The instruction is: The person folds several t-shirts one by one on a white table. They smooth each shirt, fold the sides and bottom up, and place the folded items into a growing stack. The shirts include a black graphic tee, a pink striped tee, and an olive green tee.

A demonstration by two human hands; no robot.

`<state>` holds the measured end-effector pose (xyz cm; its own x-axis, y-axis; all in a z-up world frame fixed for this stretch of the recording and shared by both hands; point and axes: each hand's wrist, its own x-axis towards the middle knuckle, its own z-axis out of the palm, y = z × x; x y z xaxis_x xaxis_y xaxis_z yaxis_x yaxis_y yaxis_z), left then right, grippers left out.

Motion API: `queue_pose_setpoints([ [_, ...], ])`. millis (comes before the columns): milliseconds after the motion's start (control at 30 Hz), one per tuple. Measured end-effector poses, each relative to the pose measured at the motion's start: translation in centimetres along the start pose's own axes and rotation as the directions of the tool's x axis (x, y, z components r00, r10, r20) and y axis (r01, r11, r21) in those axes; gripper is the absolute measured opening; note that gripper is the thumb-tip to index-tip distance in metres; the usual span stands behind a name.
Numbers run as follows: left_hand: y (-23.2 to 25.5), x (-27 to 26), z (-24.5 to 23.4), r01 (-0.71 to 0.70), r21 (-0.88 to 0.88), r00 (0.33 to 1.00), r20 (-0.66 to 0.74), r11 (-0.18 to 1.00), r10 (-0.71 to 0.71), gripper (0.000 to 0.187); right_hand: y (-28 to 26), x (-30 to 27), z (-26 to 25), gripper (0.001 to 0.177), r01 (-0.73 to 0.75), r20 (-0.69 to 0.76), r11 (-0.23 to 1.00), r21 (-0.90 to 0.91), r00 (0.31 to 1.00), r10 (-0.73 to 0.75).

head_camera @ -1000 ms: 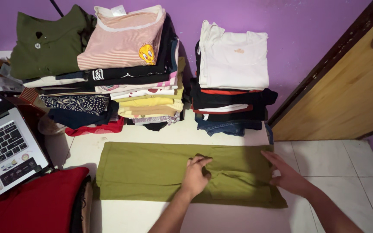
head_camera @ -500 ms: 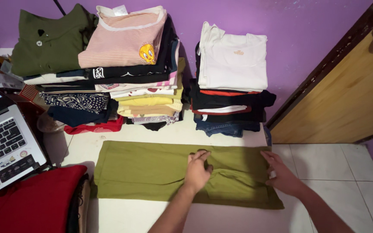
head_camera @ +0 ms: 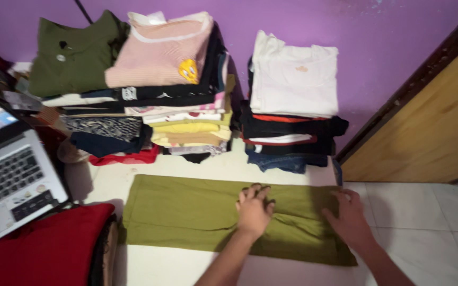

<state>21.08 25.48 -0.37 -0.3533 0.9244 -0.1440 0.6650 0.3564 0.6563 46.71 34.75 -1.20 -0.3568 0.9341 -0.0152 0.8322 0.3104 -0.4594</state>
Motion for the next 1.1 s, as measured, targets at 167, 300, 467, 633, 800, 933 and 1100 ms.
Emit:
queue_pose_setpoints([
  [167,-1.3,1.3,4.8,-0.286,0.243,0.949,-0.060,0.927,0.309,0.061,-3.5,0.1,4.3,0.056,0.259,-0.081,0.965,-0.044,0.962,-0.262],
  [300,-3.1,0.2,9.9,-0.438,0.169,0.891,0.210,0.883,0.402,0.049,-5.1,-0.9,6.7,0.067,0.291,0.054,0.935,0.204,0.950,-0.308],
  [467,-4.3,-1.6,9.0,-0.539,0.310,0.841,0.158,0.783,0.517,0.068,-5.4,-2.3,6.5,0.071,0.336,0.057,0.938,-0.086,0.941,-0.332],
  [633,-3.6,-3.3,5.5,-0.471,0.411,0.869,0.067,0.780,0.490,0.095,-4.9,-4.0,5.5,0.081,0.291,0.019,0.922,-0.255,0.955,-0.296],
  [800,-2.0,-4.2,3.4,-0.363,0.384,0.928,0.066,0.849,0.367,0.100,-3.9,-4.7,5.8,0.091,0.248,-0.116,0.924,-0.291,0.949,-0.292],
  [933,-4.3,-3.9,0.4,-0.257,0.364,0.965,0.153,0.895,0.215,0.095,-2.7,-4.6,6.5,0.089,0.239,-0.112,0.933,-0.268,0.954,-0.277],
  [1100,-14.0,-2.9,-5.1,0.011,0.409,0.933,-0.332,0.913,0.138,0.071,-3.0,-3.3,6.7,0.090,0.111,-0.029,0.896,-0.431,0.990,-0.137],
])
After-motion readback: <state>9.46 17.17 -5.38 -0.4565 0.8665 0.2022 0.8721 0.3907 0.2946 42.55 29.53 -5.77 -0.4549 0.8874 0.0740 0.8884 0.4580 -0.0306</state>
